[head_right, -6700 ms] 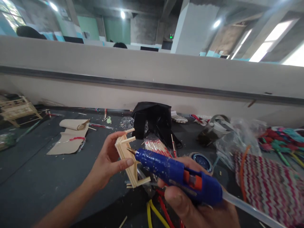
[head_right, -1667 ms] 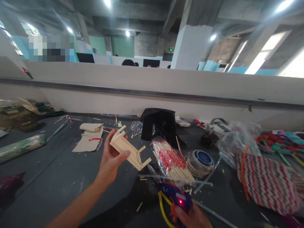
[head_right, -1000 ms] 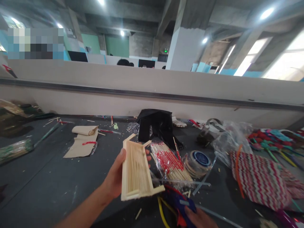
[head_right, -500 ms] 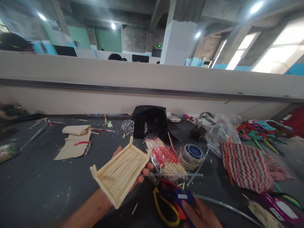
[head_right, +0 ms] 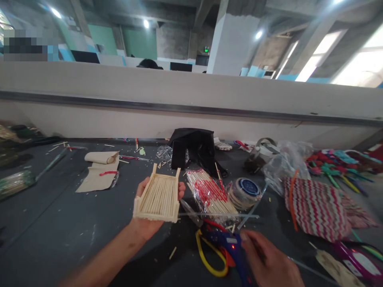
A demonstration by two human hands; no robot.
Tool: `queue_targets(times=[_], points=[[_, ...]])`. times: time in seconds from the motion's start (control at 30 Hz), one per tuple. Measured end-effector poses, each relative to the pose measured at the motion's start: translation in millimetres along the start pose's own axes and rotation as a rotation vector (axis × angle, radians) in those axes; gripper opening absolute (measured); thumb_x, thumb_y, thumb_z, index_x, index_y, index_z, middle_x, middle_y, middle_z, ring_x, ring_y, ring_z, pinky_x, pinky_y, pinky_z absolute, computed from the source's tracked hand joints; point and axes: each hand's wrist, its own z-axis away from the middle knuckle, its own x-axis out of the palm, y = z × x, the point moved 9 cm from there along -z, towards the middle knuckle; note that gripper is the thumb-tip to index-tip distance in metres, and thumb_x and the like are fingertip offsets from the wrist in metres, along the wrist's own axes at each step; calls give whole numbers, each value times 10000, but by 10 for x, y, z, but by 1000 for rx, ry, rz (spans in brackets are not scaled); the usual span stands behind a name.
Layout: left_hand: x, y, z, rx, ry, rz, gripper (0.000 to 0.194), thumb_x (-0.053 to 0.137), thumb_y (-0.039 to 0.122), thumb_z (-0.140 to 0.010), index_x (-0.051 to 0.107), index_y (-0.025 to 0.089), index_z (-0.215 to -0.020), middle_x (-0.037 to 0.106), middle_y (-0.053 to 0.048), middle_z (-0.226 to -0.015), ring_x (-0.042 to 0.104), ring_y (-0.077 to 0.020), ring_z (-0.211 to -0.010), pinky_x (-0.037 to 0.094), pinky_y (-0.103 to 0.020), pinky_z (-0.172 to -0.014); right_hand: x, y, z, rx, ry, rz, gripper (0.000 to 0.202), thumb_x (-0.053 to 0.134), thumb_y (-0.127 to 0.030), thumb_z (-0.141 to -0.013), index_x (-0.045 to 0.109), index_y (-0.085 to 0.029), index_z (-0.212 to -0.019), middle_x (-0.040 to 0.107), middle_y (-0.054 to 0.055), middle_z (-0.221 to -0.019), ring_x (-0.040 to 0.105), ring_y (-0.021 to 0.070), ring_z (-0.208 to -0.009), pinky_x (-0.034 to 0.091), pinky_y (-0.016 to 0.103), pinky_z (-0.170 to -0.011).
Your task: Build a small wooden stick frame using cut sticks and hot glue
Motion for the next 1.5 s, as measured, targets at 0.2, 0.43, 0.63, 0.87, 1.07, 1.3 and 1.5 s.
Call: queue_targets(times=[0.2,0.43,0.63,0.87,1.07,1.3,1.5], points=[[-49,6,55,28,101,-4,628,388,564,-840,658,37,-1050,728,-181,-1009,686,-275,-946,552,-359,-837,256,-794,169,-215,-63,-433,306,619,-456,-796,675,-247,-1013,727,16,-834,691,172,-737,539,229,-682],[-102,-54,173,15,127,17,635,365,502,-860,574,20,-1218,694,-201,-1107,683,-280,-945,543,-392,-833,652,-1288,248,-452,-192,-555,429,606,-363,-856,545,-254,-1267,691,31,-937,665,141,-749,548,217,-637],[-477,-162,473,-42,305,-13,517,427,459,-884,618,68,-1163,719,-159,-1040,688,-275,-924,522,-394,-859,805,-1310,430,-610,-168,-436,127,579,-273,-883,688,-230,-933,697,20,-867,672,141,-757,534,184,-630],[-969,-277,1225,-234,311,-619,422,535,539,-835,701,154,-883,727,-81,-827,684,-223,-774,522,-314,-735,1068,-937,657,-666,-131,-386,140,556,-204,-868,688,-196,-916,699,39,-826,682,143,-694,532,167,-548],[-1243,243,1542,-186,450,-1650,471,489,582,-818,534,184,-570,498,28,-487,476,-122,-422,292,-208,-412,1207,-800,727,-663,-130,-321,174,528,-260,-900,686,-204,-949,708,61,-901,690,159,-764,544,181,-567],[-981,587,1500,326,480,-1910,226,593,388,-806,629,211,-941,592,3,-732,549,-145,-614,420,-234,-558,1250,-750,672,-666,-60,-276,172,525,-260,-910,678,-210,-972,706,59,-919,685,169,-786,544,221,-612],[-907,504,1503,481,293,-1841,240,588,319,-849,642,253,-1073,568,2,-773,550,-114,-592,442,-211,-529,1271,-730,673,-675,-52,-277,168,534,-248,-908,672,-212,-995,702,56,-937,680,172,-826,545,231,-644]])
